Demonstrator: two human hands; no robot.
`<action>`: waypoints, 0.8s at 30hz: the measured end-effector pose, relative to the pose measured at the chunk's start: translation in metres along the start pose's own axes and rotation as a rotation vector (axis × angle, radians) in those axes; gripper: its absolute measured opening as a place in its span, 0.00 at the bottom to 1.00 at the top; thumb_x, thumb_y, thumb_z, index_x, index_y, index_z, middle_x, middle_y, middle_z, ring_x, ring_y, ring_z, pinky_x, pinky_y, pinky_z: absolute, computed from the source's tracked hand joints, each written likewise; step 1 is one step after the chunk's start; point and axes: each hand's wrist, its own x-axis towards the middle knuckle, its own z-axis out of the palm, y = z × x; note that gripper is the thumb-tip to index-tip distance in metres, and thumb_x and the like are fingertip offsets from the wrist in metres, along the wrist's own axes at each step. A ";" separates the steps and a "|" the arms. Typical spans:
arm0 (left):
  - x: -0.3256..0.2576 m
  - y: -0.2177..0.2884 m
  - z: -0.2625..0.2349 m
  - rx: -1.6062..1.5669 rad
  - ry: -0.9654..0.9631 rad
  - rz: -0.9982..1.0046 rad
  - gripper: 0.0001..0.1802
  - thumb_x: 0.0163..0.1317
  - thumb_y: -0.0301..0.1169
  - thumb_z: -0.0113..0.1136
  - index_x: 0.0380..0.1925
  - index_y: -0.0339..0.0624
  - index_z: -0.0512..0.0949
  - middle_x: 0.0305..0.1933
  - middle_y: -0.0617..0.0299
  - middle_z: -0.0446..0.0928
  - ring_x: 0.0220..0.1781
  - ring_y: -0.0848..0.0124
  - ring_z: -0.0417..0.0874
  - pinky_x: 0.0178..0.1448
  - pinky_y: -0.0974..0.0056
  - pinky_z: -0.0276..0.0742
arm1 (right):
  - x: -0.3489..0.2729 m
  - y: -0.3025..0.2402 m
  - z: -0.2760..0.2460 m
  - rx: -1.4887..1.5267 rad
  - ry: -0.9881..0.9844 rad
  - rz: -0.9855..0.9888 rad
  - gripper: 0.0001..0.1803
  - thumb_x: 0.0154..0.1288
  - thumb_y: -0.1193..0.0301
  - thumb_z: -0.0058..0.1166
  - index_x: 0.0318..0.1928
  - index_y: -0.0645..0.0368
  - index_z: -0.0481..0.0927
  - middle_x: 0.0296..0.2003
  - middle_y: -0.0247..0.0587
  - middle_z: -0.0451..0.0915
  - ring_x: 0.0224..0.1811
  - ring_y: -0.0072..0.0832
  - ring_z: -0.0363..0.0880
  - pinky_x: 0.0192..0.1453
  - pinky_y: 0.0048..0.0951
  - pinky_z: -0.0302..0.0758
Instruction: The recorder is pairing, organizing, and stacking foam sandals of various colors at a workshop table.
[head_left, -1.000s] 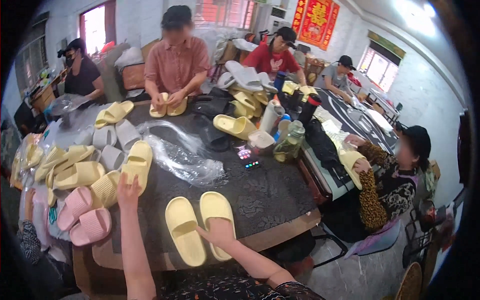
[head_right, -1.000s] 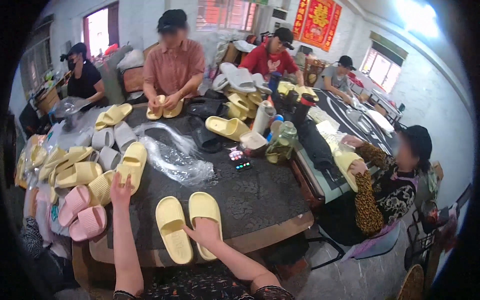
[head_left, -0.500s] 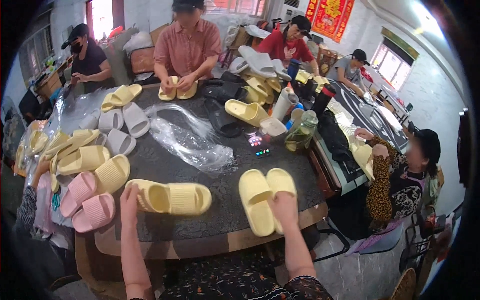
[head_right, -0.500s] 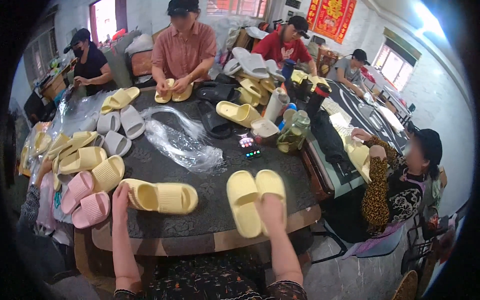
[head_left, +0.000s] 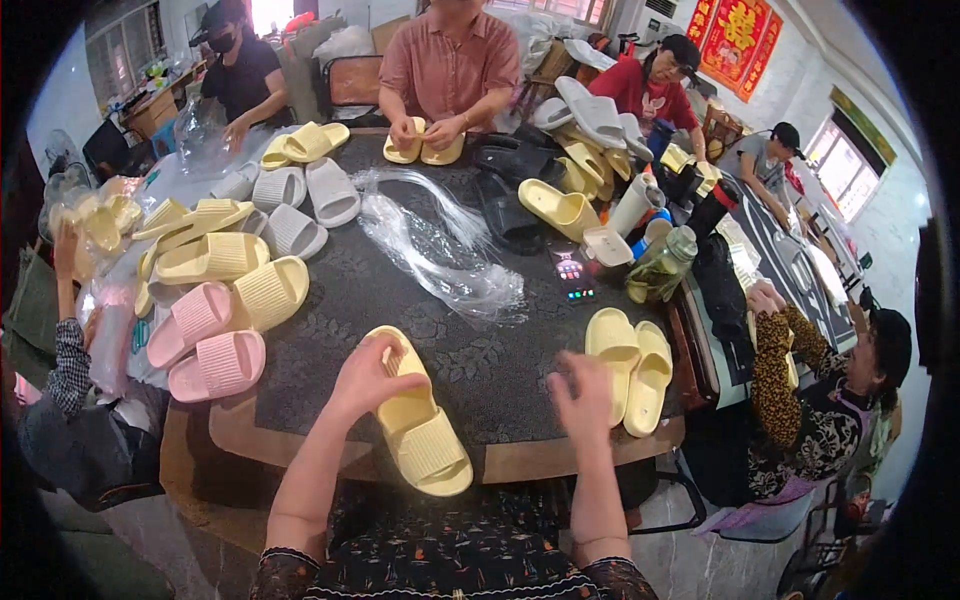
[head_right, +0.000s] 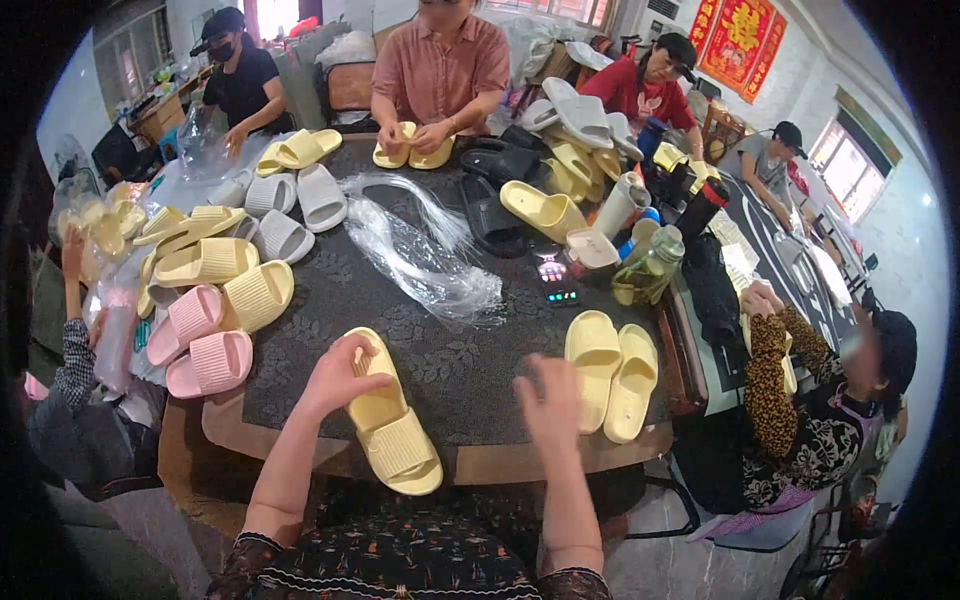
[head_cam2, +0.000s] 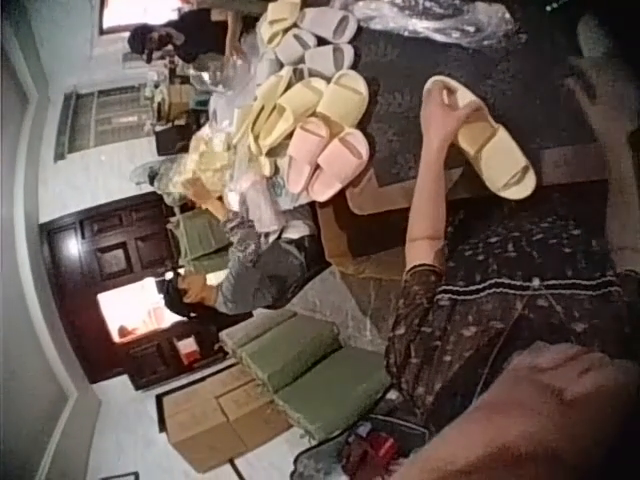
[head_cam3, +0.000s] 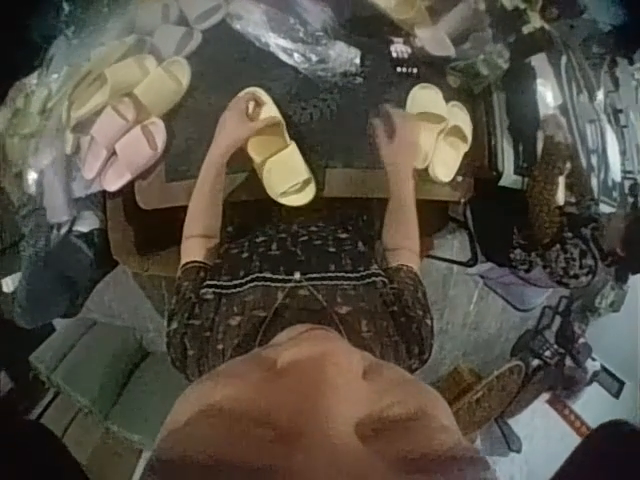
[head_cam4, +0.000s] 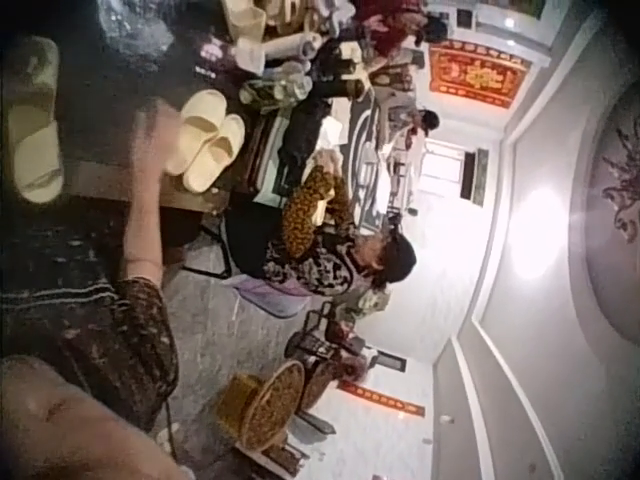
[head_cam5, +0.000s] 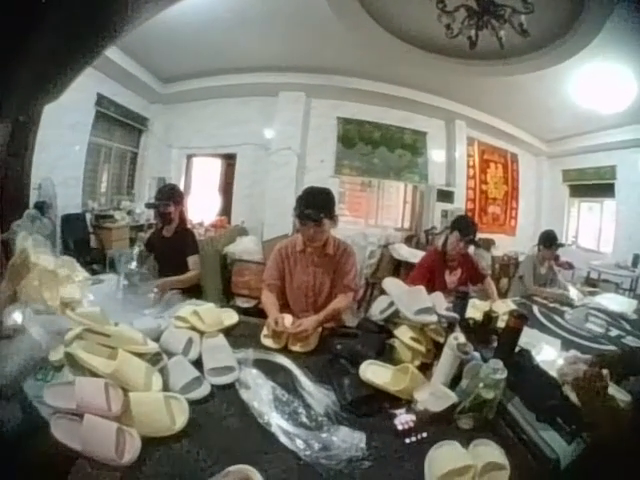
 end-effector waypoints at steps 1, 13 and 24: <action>-0.003 0.010 -0.002 0.051 -0.018 0.024 0.34 0.41 0.52 0.77 0.42 0.42 0.75 0.48 0.48 0.76 0.54 0.52 0.77 0.58 0.54 0.73 | -0.006 -0.022 0.006 0.051 -0.164 -0.158 0.22 0.57 0.65 0.66 0.52 0.54 0.80 0.50 0.44 0.78 0.51 0.41 0.76 0.55 0.40 0.73; -0.023 0.001 -0.001 0.192 0.227 -0.110 0.29 0.46 0.51 0.73 0.41 0.45 0.76 0.42 0.51 0.77 0.46 0.51 0.80 0.51 0.51 0.76 | -0.041 -0.099 0.082 -0.059 -0.308 -0.377 0.18 0.59 0.51 0.61 0.41 0.49 0.80 0.34 0.39 0.71 0.41 0.35 0.72 0.37 0.37 0.76; -0.030 0.006 0.009 0.082 0.326 -0.245 0.27 0.46 0.48 0.72 0.39 0.43 0.76 0.43 0.52 0.77 0.47 0.52 0.80 0.50 0.52 0.76 | -0.040 -0.098 0.088 -0.034 -0.287 -0.222 0.11 0.53 0.66 0.62 0.35 0.55 0.76 0.36 0.44 0.71 0.42 0.42 0.72 0.41 0.43 0.75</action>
